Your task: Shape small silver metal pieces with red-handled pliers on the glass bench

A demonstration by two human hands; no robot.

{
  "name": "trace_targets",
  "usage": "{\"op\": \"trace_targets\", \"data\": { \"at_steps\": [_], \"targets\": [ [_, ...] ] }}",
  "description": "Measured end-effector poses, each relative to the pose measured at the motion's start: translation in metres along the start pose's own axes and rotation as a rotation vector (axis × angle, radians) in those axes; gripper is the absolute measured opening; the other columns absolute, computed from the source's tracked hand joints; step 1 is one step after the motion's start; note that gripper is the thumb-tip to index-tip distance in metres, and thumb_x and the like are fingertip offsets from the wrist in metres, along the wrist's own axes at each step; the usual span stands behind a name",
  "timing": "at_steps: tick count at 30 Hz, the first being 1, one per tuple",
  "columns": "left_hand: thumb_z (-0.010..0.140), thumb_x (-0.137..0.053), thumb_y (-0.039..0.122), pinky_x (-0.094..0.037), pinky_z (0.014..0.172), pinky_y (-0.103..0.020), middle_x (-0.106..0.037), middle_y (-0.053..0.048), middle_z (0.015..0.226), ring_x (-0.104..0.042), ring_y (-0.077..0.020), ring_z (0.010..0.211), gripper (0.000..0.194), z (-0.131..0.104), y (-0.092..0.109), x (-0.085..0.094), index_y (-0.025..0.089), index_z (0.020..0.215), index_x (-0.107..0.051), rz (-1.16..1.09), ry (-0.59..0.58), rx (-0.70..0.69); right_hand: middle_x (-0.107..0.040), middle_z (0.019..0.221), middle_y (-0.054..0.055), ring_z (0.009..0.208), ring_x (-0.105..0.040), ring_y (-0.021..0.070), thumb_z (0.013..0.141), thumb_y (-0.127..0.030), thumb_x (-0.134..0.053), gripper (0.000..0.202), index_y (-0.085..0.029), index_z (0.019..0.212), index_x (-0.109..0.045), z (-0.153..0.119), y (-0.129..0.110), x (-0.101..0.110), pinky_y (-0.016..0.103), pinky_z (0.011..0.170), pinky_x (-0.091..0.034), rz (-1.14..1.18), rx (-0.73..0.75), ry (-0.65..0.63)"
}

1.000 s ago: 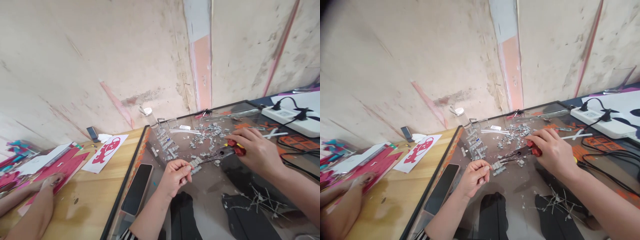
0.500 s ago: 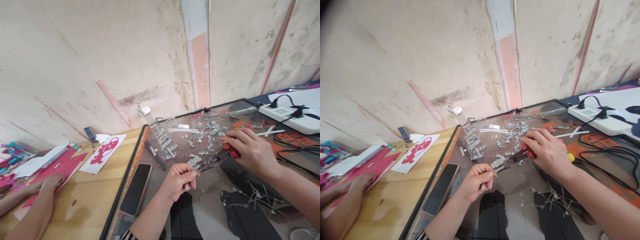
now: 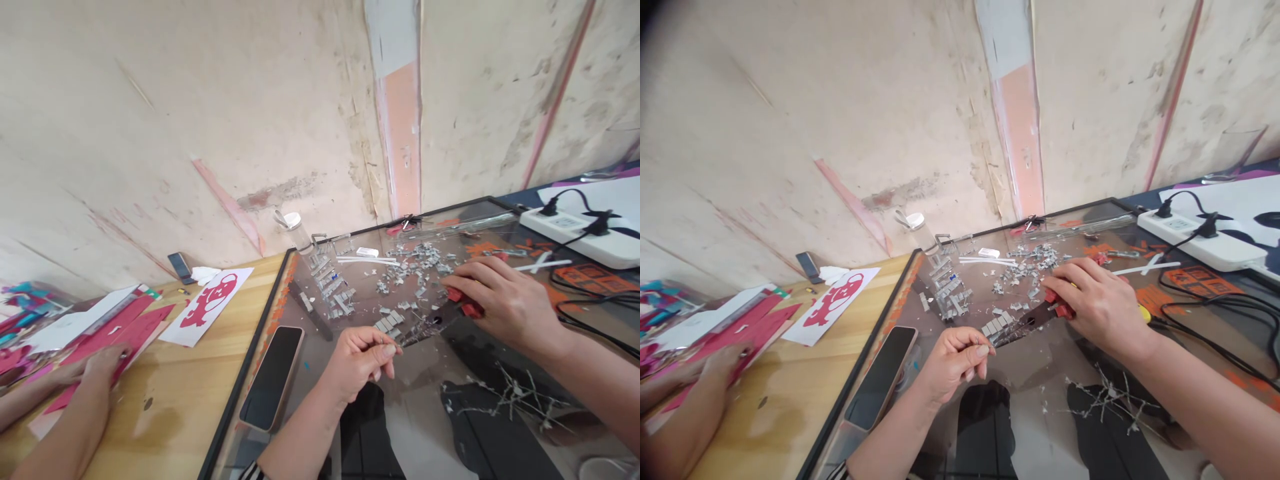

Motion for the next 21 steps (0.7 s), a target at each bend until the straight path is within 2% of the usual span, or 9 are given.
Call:
{"op": "trace_targets", "data": {
  "at_steps": [6, 9, 12, 15, 18, 21],
  "targets": [
    [0.071, -0.066, 0.037, -0.026, 0.041, -0.018, -0.058, 0.0, 0.048, -0.036, -0.0038, 0.038, 0.025, -0.001, 0.0, 0.0, 0.012, 0.073, -0.067, 0.082, 0.051, -0.094, -0.064, 0.092, 0.003, 0.089, -0.055, 0.0205, 0.077, -0.013, -0.052, 0.024, -0.023, 0.095, -0.063, 0.0, 0.0, 0.001, 0.029, 0.066, -0.043, 0.026, -0.004, -0.043],
    [0.076, -0.062, 0.036, -0.029, 0.043, -0.019, -0.058, -0.001, 0.051, -0.038, -0.0055, 0.04, 0.024, -0.005, 0.005, -0.002, 0.013, 0.075, -0.067, 0.207, 0.09, -0.182, -0.065, 0.089, 0.002, 0.086, -0.056, 0.0205, 0.077, -0.012, -0.051, 0.023, -0.023, 0.093, -0.063, 0.001, 0.0, 0.001, 0.03, 0.066, -0.043, 0.031, -0.008, -0.061],
    [0.081, -0.055, 0.033, -0.035, 0.048, -0.022, -0.058, -0.003, 0.055, -0.044, -0.0087, 0.046, 0.024, -0.011, 0.014, -0.005, 0.015, 0.072, -0.068, 0.429, 0.15, -0.369, -0.065, 0.087, 0.002, 0.085, -0.057, 0.0207, 0.076, -0.011, -0.05, 0.024, -0.024, 0.091, -0.063, 0.001, -0.001, 0.001, 0.03, 0.065, -0.043, 0.028, -0.013, -0.07],
    [0.082, -0.052, 0.029, -0.038, 0.058, -0.026, -0.059, -0.006, 0.061, -0.049, -0.0137, 0.057, 0.022, -0.016, 0.018, -0.003, 0.018, 0.077, -0.071, 0.642, 0.222, -0.552, -0.066, 0.085, 0.002, 0.083, -0.058, 0.019, 0.077, -0.01, -0.048, 0.023, -0.024, 0.088, -0.064, 0.0, -0.003, -0.001, 0.027, 0.062, -0.042, 0.055, -0.036, -0.097],
    [0.08, -0.054, 0.03, -0.039, 0.064, -0.029, -0.06, -0.008, 0.065, -0.051, -0.0175, 0.063, 0.02, -0.018, 0.017, 0.003, 0.021, 0.083, -0.072, 0.702, 0.276, -0.593, -0.066, 0.084, 0.0, 0.078, -0.06, 0.0166, 0.076, -0.01, -0.047, 0.025, -0.025, 0.084, -0.065, -0.005, -0.009, -0.008, 0.024, 0.056, -0.038, 0.129, -0.12, -0.214],
    [0.079, -0.056, 0.031, -0.039, 0.065, -0.03, -0.06, -0.009, 0.065, -0.051, -0.0188, 0.064, 0.019, -0.018, 0.016, 0.007, 0.022, 0.082, -0.073, 0.712, 0.28, -0.595, -0.065, 0.065, -0.005, 0.056, -0.058, 0.0116, 0.071, -0.01, -0.05, 0.021, -0.025, 0.071, -0.065, -0.014, -0.015, -0.017, 0.021, 0.047, -0.034, 0.217, -0.157, -0.348]
  ]
}}
Point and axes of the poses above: each hand's wrist, its own z-axis towards the middle knuckle, its own x-axis out of the back of the hand, y = z × x, the point moved 1 cm from there along z, towards the middle knuckle
